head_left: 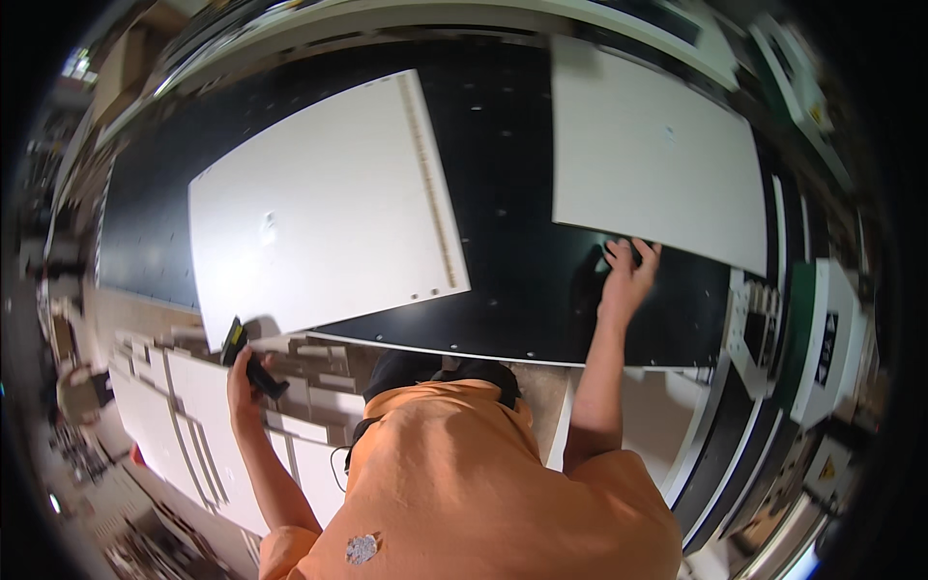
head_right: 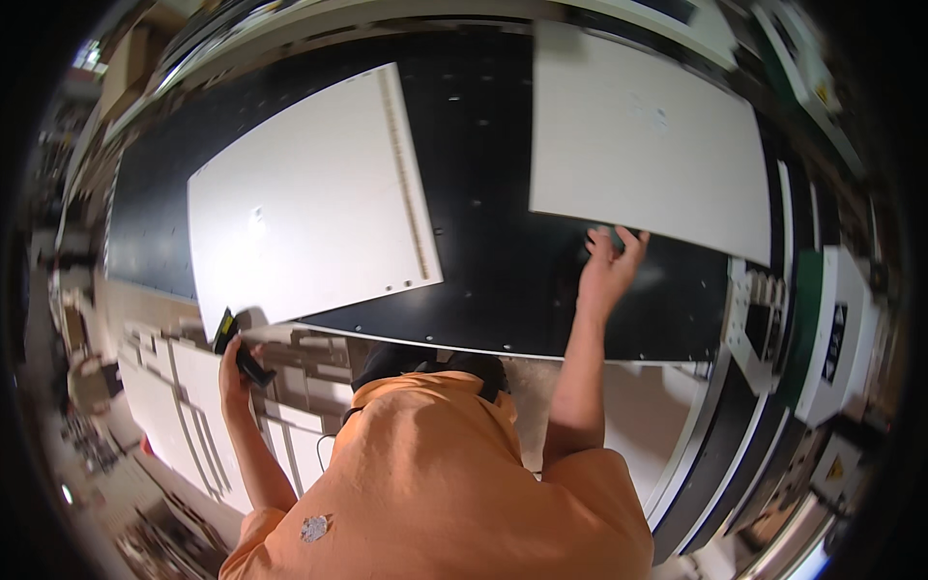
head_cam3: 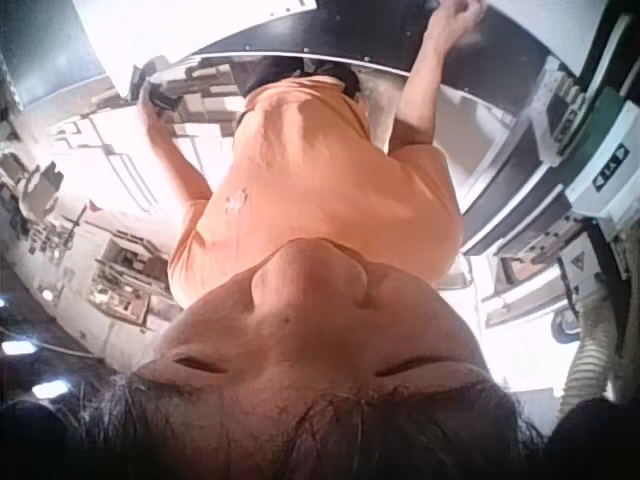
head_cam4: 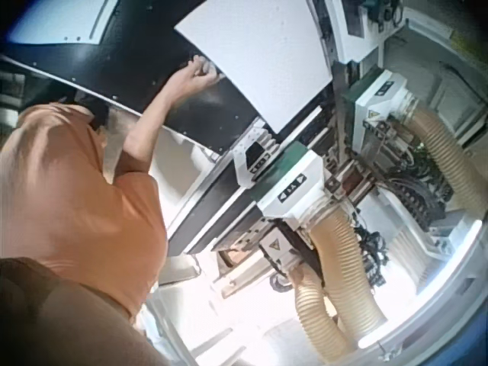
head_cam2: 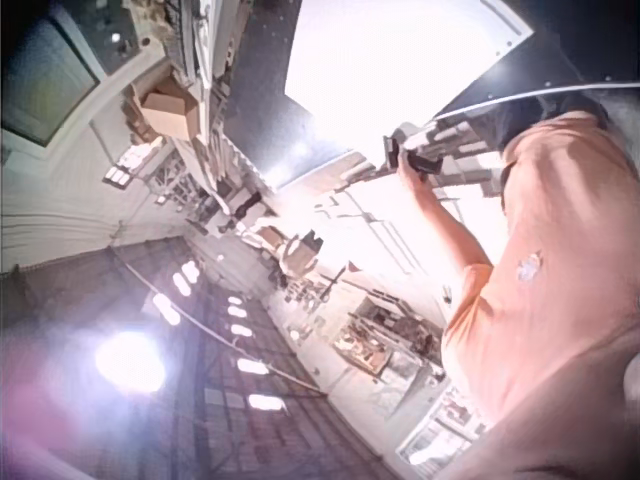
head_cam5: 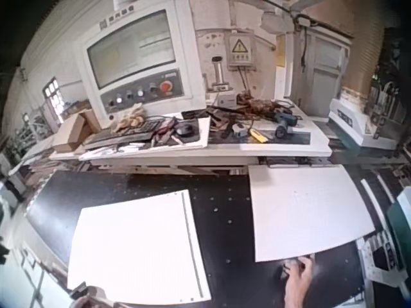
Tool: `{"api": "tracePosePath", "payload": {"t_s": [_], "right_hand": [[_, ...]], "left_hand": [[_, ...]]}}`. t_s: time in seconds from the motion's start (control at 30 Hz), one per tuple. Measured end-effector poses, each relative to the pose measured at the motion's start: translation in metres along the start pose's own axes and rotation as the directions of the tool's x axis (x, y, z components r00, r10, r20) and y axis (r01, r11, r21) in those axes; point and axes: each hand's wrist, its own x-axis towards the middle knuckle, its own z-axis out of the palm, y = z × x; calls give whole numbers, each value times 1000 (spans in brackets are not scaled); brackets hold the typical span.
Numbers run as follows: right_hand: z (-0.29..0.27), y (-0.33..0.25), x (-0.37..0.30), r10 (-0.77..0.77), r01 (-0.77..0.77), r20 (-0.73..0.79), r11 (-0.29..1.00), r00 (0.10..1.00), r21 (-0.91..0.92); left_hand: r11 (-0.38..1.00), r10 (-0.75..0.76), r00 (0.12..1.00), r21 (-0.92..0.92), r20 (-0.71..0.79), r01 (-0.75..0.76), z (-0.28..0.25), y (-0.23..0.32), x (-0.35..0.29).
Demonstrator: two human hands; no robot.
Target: The person scans labels on white panels using a handheld barcode scanner, then places the panels onto a conveyor belt. The person repeats this process for multiple panels, occasionally interacting with coworkers who are also handling panels.
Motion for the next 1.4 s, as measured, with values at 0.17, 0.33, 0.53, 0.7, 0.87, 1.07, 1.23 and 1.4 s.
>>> {"api": "tracePosePath", "payload": {"t_s": [0.17, 0.33, 0.53, 0.7, 0.87, 1.07, 1.23, 1.4], "right_hand": [[48, -34, -62, 255, 75, 542, 855, 801, -513], [117, -55, -82, 25, 501, 765, 741, 644, -447], [118, -57, -108, 118, 553, 818, 681, 563, -479], [63, -73, -195, 406, 117, 803, 859, 435, -498], [-6, -67, -282, 285, 264, 937, 906, 202, -332], [-75, -51, -436, 217, 169, 954, 968, -208, -184], [-70, -46, -567, 250, 216, 807, 964, -535, -155], [-68, -39, -732, 256, 333, 612, 943, -748, 11]], "left_hand": [[880, 77, 995, -464, -69, -100, 4, -8, 50], [848, 83, 980, -504, -179, -164, 24, -28, 42], [814, 113, 944, -516, -311, -267, 3, -102, -56], [740, 97, 905, -578, -415, -344, -72, -188, -151], [636, 92, 809, -591, -581, -496, -150, -309, -249], [501, -94, 713, -651, -695, -570, -233, -476, -414], [439, -260, 541, -597, -800, -672, -257, -577, -527], [422, -493, 266, -495, -828, -760, -264, -668, -600]]}}
